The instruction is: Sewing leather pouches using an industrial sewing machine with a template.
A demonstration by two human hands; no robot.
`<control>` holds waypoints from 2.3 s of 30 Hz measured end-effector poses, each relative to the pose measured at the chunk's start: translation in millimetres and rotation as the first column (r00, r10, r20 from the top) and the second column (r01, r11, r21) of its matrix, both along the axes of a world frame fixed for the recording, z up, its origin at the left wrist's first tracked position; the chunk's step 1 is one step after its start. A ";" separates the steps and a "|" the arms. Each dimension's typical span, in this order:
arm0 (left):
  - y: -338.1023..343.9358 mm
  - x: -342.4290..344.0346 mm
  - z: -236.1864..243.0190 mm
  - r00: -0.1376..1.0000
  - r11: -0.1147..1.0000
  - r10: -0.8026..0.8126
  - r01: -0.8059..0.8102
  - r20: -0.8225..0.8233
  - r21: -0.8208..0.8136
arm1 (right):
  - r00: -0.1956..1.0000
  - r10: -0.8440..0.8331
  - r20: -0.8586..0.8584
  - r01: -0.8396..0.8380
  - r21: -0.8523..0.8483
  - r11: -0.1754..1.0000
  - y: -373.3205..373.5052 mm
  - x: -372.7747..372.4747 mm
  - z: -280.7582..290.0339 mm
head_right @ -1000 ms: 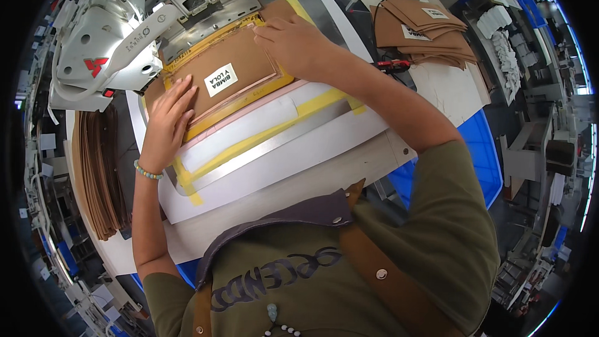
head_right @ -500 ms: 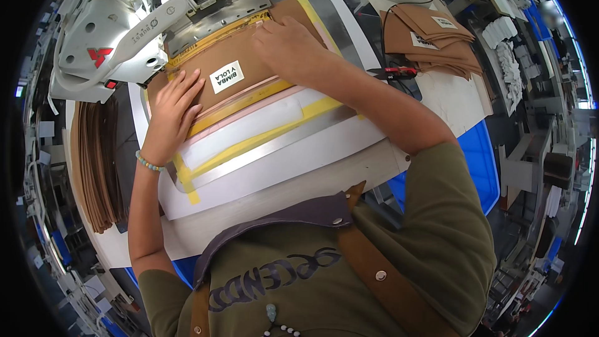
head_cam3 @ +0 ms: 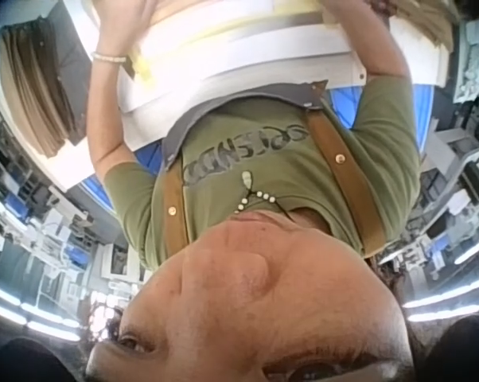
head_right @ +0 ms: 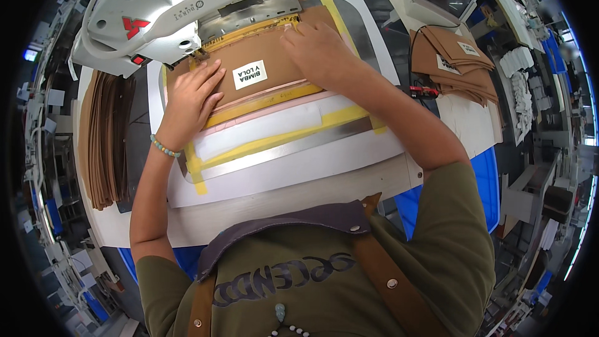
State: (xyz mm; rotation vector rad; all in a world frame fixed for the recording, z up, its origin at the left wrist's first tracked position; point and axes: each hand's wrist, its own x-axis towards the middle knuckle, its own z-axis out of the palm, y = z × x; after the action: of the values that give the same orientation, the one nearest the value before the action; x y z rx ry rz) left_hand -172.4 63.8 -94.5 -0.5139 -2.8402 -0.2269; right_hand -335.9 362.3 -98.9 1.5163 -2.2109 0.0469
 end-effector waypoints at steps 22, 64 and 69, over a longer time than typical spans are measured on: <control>26.0 -7.3 5.4 0.998 0.998 -0.026 0.023 0.055 0.058 | 0.989 0.123 0.077 -0.128 0.064 0.990 -46.0 7.7 3.7; -56.0 65.7 25.7 0.957 0.937 0.003 -0.105 0.292 0.333 | 0.854 0.241 0.462 -0.260 -0.023 0.965 -39.7 30.8 32.7; -42.0 66.4 20.4 0.961 0.972 -0.017 -0.049 0.277 0.229 | 0.878 0.368 0.307 -0.374 -0.043 0.927 -96.7 42.1 15.3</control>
State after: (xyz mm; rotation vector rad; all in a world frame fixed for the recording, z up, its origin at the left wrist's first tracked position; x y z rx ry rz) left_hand -106.0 21.8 -74.1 -0.4382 -3.0253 -0.6725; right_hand -293.7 265.7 -83.5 2.0443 -2.1098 0.4158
